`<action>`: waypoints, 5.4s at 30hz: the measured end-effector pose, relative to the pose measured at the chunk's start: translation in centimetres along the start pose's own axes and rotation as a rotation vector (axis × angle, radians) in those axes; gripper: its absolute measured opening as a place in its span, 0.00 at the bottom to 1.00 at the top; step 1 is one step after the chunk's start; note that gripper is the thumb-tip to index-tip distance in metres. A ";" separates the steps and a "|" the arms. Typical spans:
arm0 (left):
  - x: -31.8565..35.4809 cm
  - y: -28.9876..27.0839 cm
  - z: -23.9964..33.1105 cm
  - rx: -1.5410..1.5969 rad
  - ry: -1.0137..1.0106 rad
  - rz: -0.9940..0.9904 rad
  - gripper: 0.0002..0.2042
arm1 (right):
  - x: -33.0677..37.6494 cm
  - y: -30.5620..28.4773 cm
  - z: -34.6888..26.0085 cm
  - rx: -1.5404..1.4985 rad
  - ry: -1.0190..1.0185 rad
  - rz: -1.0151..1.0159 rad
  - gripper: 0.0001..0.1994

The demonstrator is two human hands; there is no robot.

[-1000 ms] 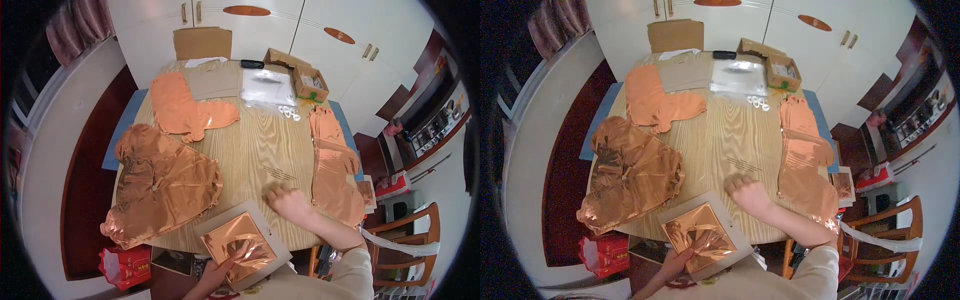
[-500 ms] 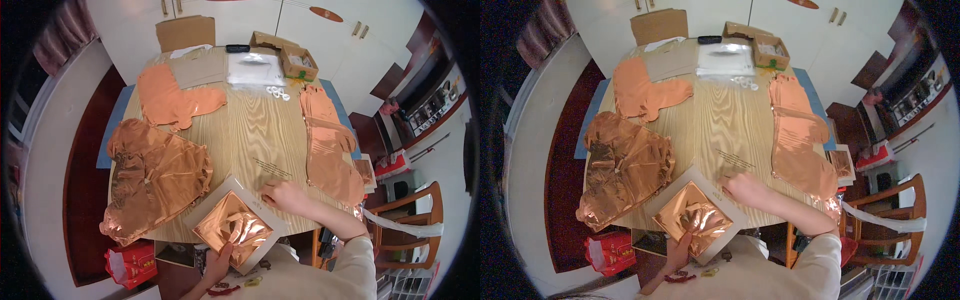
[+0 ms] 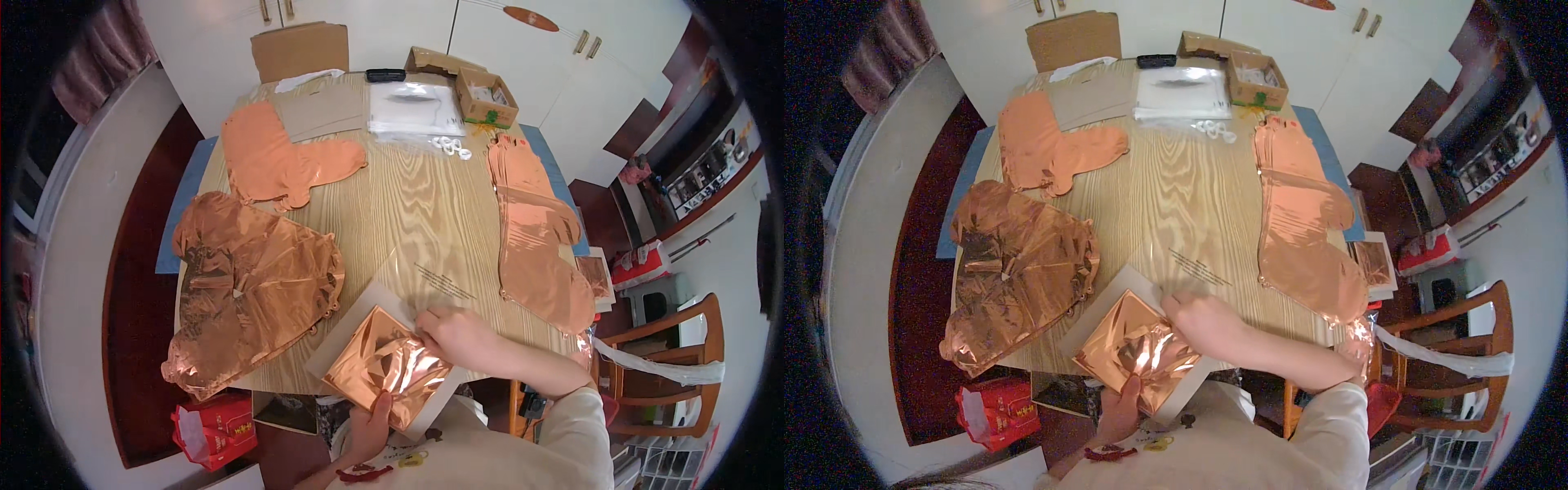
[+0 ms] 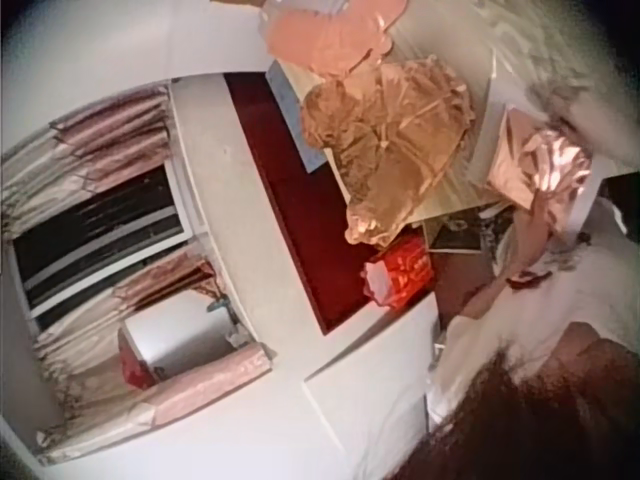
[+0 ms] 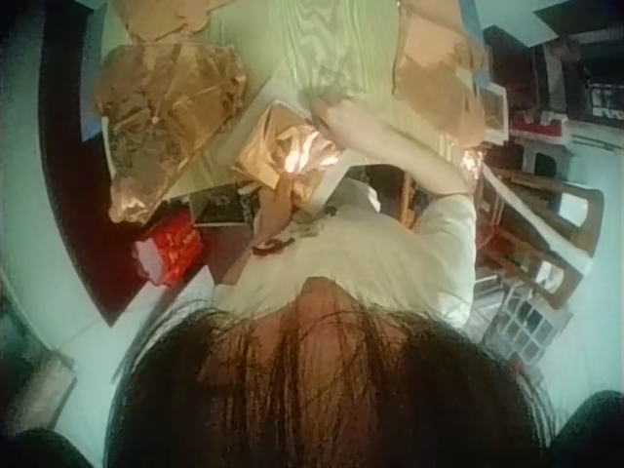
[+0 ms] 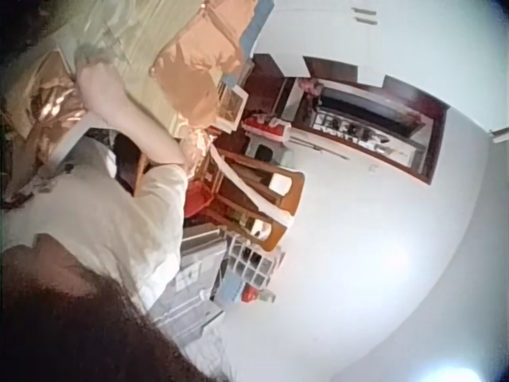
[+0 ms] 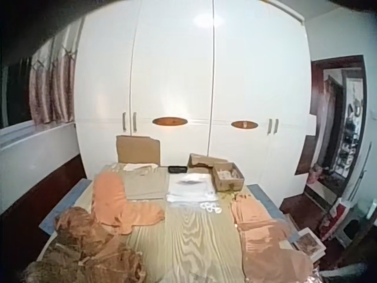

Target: The recorder is smoothing out rose gold foil balloons and placing them into clear plastic sleeves on a table.

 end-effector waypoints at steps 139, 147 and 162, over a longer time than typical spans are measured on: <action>0.5 -3.5 7.9 -1.236 0.760 -0.193 0.14 | 0.0 2.8 -3.4 0.182 -0.220 0.137 0.24; -3.9 -2.2 11.4 -1.565 1.029 -0.181 0.20 | 4.6 3.5 -6.6 0.105 -0.303 0.001 0.25; -5.5 -2.8 10.2 -1.513 0.820 -0.319 0.21 | 3.4 4.9 -6.6 -0.028 -0.214 0.102 0.22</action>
Point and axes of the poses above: each hand's wrist, its own x-axis away from the middle knuckle, its own y-axis out of the palm, z = x × y, the point moved 6 cm from there along -x, towards the middle knuckle, and after that the axes turned 1 degree about x, right-handed, at the moved point
